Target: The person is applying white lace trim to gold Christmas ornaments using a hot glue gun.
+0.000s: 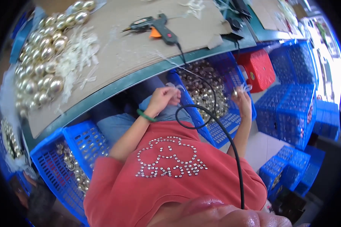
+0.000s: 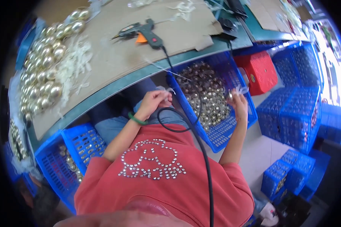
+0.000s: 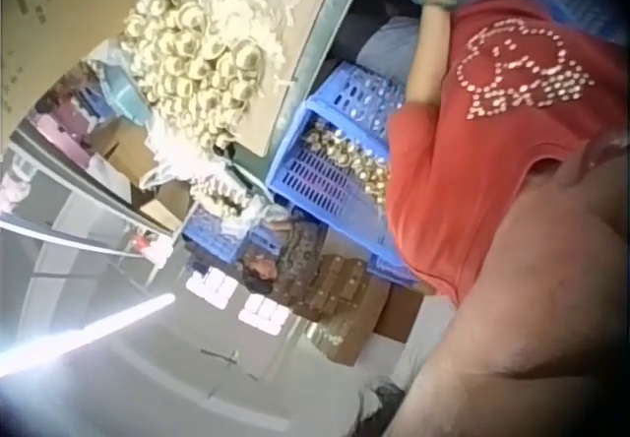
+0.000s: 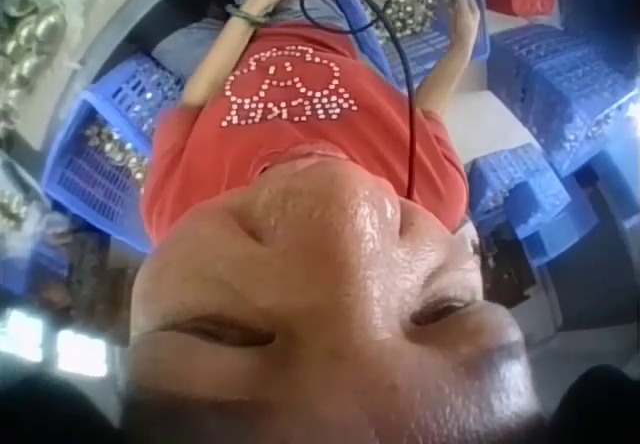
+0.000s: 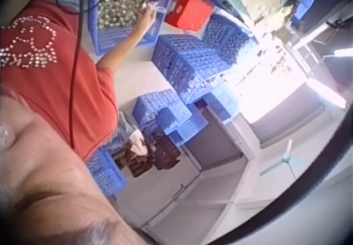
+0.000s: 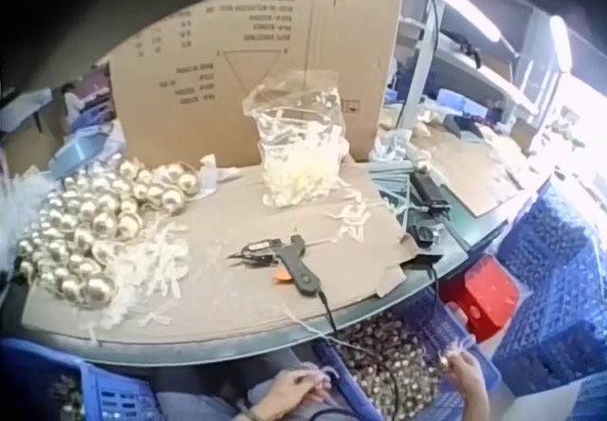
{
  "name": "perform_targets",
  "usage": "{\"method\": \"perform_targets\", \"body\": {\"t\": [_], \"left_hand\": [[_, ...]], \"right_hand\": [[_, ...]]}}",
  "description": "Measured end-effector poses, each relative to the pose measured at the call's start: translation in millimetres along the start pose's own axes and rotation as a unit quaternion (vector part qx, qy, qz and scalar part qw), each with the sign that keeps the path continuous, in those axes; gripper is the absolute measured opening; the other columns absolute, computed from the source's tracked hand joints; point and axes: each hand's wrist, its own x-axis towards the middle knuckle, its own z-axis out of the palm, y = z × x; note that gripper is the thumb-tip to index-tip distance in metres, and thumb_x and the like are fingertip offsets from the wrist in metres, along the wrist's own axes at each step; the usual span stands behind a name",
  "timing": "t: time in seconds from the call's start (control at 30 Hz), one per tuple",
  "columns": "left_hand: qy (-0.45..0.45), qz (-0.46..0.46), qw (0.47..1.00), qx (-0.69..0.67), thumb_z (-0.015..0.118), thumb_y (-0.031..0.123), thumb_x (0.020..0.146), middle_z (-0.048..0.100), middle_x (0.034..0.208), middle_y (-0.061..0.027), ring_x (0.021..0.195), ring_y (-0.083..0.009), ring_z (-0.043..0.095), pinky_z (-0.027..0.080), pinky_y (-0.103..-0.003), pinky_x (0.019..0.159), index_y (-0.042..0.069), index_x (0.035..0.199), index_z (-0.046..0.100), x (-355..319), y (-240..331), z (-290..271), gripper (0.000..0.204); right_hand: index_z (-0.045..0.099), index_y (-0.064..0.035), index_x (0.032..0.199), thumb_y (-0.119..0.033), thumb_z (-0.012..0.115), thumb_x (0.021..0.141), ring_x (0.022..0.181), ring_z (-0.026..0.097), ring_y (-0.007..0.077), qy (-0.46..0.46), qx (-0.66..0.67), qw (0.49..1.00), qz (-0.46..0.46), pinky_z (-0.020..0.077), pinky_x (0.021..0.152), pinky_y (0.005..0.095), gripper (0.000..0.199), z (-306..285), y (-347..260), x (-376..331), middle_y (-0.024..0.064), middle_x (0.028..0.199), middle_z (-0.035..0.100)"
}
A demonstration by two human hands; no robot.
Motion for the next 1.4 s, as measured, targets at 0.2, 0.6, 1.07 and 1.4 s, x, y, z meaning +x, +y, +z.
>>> {"method": "perform_targets", "body": {"t": [0.2,0.6,1.07,1.4], "left_hand": [[0.039,0.022,0.995,0.085,0.06,0.024,0.108,0.076,0.095,-0.0056,0.078,-0.0129,0.072,0.06,-0.027,0.071,-0.001,0.114,0.077,-88,24,-41,0.031],[0.152,0.083,0.902,0.395,0.06,0.013,0.105,0.075,0.082,-0.0087,0.068,-0.0111,0.069,0.057,-0.027,0.064,-0.001,0.119,0.075,-167,73,-42,0.025],[0.612,0.33,0.567,0.441,0.074,0.017,0.092,0.065,0.116,-0.0151,0.1,-0.027,0.065,0.055,-0.04,0.083,0.004,0.132,0.064,-148,171,-130,0.043],[0.715,0.241,0.481,0.447,0.082,0.02,0.082,0.054,0.119,-0.0149,0.106,-0.0346,0.059,0.051,-0.046,0.093,0.007,0.131,0.064,-135,176,-174,0.054]], "right_hand": [[0.063,0.0041,0.135,-0.03,0.078,0.096,0.088,0.067,0.0147,0.025,-0.084,0.992,0.09,0.0583,0.073,0.0308,0.054,13,97,46,0.0063,0.111,0.07],[0.069,0.0003,0.126,-0.018,0.073,0.1,0.099,0.065,0.0148,0.181,-0.201,0.878,-0.395,0.0542,0.087,0.0314,0.032,59,-71,-14,0.0063,0.111,0.071],[0.069,0.001,0.095,0.001,0.074,0.094,0.086,0.065,0.0112,-0.077,-0.144,0.791,-0.589,0.0522,0.08,0.0251,0.005,311,-164,-103,0.0064,0.097,0.071],[0.067,0.0,0.089,0.009,0.07,0.078,0.075,0.066,0.0158,-0.247,-0.176,0.767,-0.565,0.0533,0.074,0.0275,0.015,341,-156,-103,0.0089,0.087,0.071]]}}
